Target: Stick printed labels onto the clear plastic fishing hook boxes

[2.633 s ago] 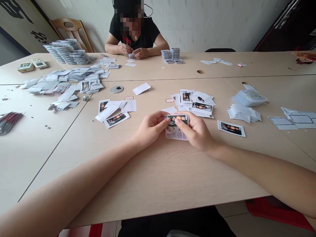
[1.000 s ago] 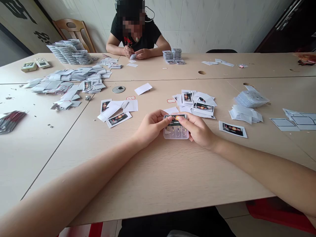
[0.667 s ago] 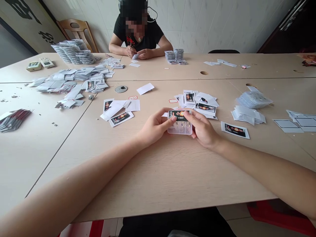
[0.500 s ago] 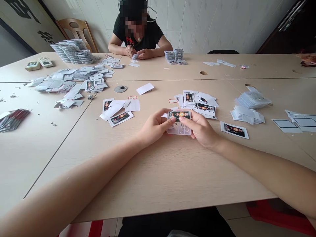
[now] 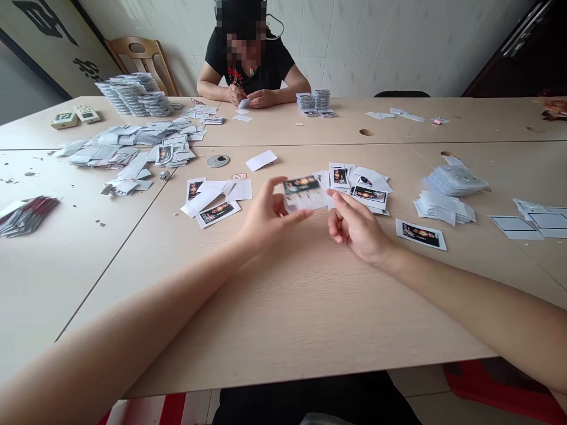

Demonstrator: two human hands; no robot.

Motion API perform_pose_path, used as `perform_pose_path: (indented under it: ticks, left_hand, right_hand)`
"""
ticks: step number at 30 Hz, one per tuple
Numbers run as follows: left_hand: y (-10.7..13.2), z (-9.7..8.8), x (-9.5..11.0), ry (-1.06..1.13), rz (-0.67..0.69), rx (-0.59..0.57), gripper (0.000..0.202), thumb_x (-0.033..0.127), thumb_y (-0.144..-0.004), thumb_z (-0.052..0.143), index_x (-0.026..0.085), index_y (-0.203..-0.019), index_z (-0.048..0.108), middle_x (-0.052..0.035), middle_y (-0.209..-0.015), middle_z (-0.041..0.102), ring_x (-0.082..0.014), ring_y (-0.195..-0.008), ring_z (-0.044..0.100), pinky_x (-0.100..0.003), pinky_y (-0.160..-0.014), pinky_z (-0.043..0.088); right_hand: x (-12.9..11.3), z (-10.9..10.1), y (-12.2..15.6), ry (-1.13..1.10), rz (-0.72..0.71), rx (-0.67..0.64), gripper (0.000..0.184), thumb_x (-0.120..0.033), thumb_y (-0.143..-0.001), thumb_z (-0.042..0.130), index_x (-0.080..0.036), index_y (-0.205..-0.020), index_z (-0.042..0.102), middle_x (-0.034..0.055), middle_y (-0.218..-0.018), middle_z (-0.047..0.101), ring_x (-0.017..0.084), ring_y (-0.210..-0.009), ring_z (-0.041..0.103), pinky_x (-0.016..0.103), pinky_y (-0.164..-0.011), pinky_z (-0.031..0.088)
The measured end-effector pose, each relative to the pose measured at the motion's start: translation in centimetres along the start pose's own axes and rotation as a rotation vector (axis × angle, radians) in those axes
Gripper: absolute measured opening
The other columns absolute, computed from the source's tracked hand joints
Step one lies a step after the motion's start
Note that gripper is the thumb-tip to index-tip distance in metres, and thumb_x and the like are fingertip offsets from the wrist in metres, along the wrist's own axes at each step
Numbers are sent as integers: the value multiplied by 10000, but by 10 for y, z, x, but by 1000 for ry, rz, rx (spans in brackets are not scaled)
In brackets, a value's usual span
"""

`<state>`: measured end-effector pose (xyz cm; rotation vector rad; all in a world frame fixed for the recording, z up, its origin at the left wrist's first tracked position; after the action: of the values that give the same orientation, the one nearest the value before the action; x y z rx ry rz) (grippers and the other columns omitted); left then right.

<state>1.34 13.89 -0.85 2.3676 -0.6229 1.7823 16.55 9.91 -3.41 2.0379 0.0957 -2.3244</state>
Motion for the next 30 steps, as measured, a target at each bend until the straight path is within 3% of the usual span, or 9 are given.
perform_pose_path:
  ticks: [2,5,8,12,17,20,22,24,30]
  left_hand:
    - [-6,-20,-8,-291,-39,193,890,467,-679,719,192,-1389,257,-120,-996,593,-282,-946,567,-418,-827,432]
    - [-10,-33,-14,-694,-82,300,854,522,-746,604,131,-1407,231,-209,-1214,499,-396,-1176,393,-546,-957,302]
    - [-10,-33,-11,-876,-25,307,565,490,-817,490,146,-1258,408,-180,-1236,481,-374,-1174,375,-521,-960,300]
    - [-9,-34,-5,-965,8,314,312,395,-828,474,177,-1051,487,-132,-1053,556,-319,-1032,462,-486,-890,348]
    - [-12,-29,-3,-1067,66,280,328,482,-851,448,200,-791,605,-133,-1180,505,-359,-1229,325,-521,-984,262]
    - [-14,-27,-9,-1041,5,229,433,549,-859,400,260,-1092,623,-121,-1453,278,-416,-1360,114,-596,-1025,158]
    - [-15,-27,-13,-1009,-45,210,567,582,-859,369,325,-1363,404,-95,-1546,54,-427,-1393,-22,-638,-1031,94]
    - [-17,-27,-15,-1001,-75,197,677,603,-857,345,325,-1456,197,-93,-1557,-85,-419,-1399,-87,-648,-1040,52]
    - [-19,-28,-22,-1044,-99,144,737,629,-840,337,252,-1460,212,-133,-1557,-50,-407,-1407,-63,-625,-1058,57]
  right_hand:
    - [2,1,0,-26,30,-23,510,-547,-857,514,-228,-1252,455,-47,-560,504,97,-455,433,205,-417,327]
    - [2,2,0,-30,42,-51,473,-522,-859,525,-234,-1229,466,-46,-579,527,98,-466,456,209,-435,342]
    - [2,4,1,-25,42,-84,413,-511,-867,520,-246,-1183,491,-47,-585,531,97,-480,465,210,-453,356]
    - [3,6,2,-3,46,-105,369,-519,-874,502,-246,-1122,507,-48,-586,533,97,-480,467,208,-456,356]
    - [4,7,1,7,33,-120,360,-522,-876,494,-234,-1092,509,-49,-583,537,99,-476,473,209,-454,358]
    - [3,8,1,12,19,-136,363,-520,-881,487,-236,-1107,502,-51,-576,535,99,-468,470,209,-452,356]
    - [3,9,1,13,13,-144,364,-518,-884,485,-239,-1118,495,-52,-576,536,99,-466,469,209,-452,356]
    - [3,9,1,20,9,-150,361,-514,-889,479,-242,-1126,495,-53,-578,537,99,-468,470,210,-454,356]
    - [2,10,1,42,2,-154,347,-502,-901,465,-243,-1129,508,-50,-590,534,96,-483,473,213,-464,360]
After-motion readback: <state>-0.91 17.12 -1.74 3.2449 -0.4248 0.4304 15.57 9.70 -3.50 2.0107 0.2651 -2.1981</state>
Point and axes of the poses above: each hand's wrist, its own y-axis away from the middle knuckle, its own z-axis out of the palm, x = y × z, the point moved 7 cm from there along -y, towards the middle knuckle
